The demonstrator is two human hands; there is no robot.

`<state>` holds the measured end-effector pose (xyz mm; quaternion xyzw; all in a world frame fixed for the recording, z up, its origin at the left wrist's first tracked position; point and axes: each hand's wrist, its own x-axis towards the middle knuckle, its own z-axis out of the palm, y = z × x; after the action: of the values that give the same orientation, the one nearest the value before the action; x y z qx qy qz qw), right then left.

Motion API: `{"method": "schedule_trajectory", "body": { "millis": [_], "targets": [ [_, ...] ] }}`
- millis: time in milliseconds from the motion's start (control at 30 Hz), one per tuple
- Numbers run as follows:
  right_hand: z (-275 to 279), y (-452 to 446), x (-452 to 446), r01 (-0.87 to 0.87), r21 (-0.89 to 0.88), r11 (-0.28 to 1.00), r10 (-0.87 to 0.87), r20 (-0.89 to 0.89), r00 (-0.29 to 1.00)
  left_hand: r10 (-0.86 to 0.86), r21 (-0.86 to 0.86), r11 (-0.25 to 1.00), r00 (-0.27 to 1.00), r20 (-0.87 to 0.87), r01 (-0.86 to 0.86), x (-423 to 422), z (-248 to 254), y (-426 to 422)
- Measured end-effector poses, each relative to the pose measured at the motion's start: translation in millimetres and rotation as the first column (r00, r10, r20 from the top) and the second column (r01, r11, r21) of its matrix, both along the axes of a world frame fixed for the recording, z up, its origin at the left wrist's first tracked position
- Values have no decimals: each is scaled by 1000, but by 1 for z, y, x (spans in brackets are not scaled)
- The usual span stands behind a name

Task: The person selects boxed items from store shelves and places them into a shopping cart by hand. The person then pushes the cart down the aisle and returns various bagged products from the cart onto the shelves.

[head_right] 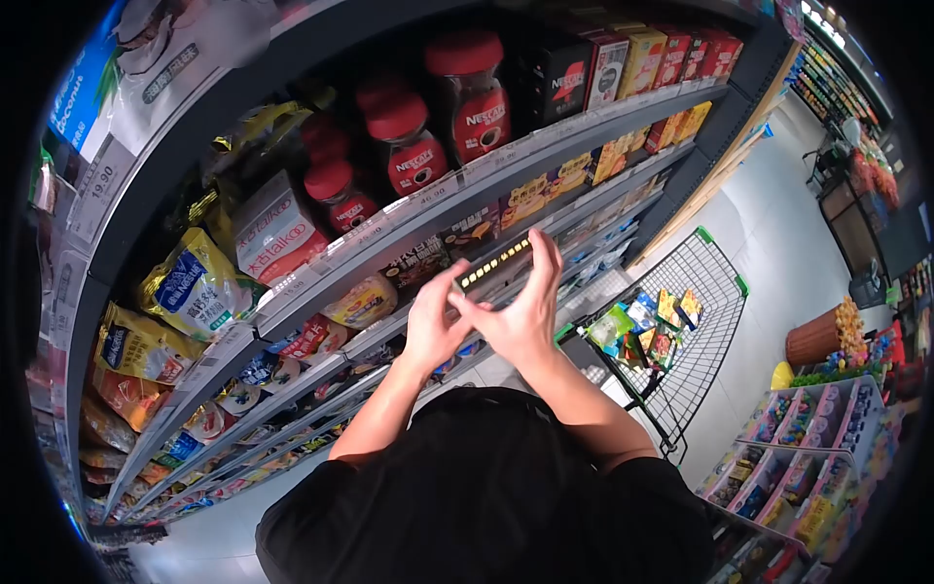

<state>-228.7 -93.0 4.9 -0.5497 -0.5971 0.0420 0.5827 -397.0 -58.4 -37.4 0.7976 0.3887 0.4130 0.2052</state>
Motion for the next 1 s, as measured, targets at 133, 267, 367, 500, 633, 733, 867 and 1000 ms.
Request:
{"method": "schedule_trajectory", "body": {
  "millis": [133,267,367,500,633,733,867,1000],
  "targets": [
    [14,-47,36,-228,1,974,221,-246,944,-44,-591,738,897,439,326,7,36,-38],
    [23,-77,77,-529,-271,804,148,-770,621,-6,-690,339,735,679,640,4,53,-59],
    [3,-101,84,-626,-337,704,93,-829,551,-131,-740,219,771,624,636,0,56,-66],
    [1,-138,74,-702,-232,673,100,-912,398,-231,-727,50,716,658,685,-14,48,-64],
    [-4,-145,70,-714,-127,688,92,-961,260,-276,-702,-31,669,691,712,-19,47,-61],
    [0,-141,73,-775,-64,629,79,-986,145,-95,-732,-114,726,681,672,-23,20,-54],
    [-2,-135,63,-867,173,468,30,-983,-180,-17,-500,40,501,865,865,-1,24,-41],
    [-99,-130,46,-878,417,235,-125,-883,-452,-109,-375,-50,368,923,926,21,16,-41]
  ]
}}
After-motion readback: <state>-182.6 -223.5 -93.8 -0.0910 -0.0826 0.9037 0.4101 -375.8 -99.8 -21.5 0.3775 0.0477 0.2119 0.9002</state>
